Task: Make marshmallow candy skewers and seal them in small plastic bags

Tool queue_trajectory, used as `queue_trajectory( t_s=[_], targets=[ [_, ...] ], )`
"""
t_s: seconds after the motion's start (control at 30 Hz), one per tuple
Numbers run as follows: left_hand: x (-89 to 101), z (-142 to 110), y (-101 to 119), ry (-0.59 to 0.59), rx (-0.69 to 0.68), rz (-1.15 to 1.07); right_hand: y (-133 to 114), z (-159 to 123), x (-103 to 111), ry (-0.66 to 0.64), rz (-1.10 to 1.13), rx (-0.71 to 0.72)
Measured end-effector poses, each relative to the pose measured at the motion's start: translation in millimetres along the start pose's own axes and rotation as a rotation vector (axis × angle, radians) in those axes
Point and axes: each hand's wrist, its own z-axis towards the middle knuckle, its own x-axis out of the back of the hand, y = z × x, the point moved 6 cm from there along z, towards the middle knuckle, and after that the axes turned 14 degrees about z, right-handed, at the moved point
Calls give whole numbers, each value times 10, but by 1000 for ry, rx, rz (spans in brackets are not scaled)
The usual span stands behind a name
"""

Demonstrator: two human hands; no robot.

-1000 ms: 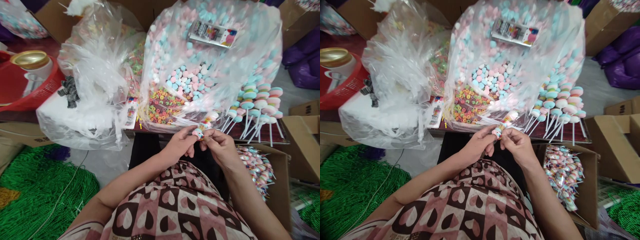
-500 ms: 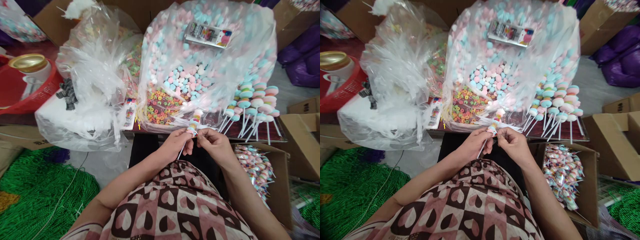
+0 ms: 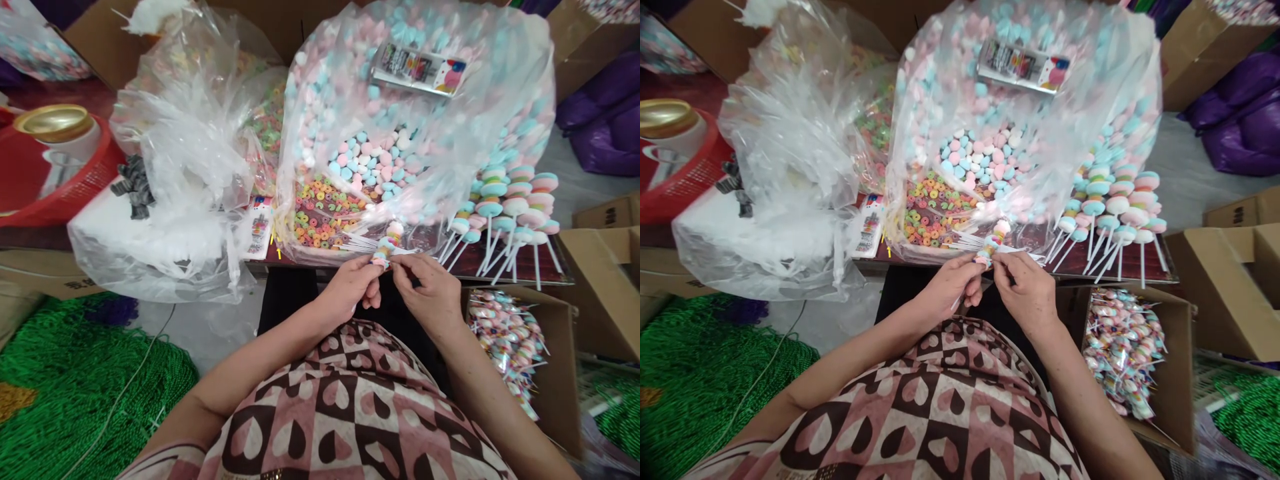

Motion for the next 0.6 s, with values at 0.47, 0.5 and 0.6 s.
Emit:
queue_trajectory(
  t_s=[0.47,0.5,0.6],
  targets=[
    [4,4,-2,13,-7,27,-39,-14,-47,-20,-59,119],
    [6,5,-4,17,-8,26,-40,-16,-50,-28,-59,120],
    [2,3,-5,10,-8,28,-39,-21,-48,-27,-51,121]
  ],
)
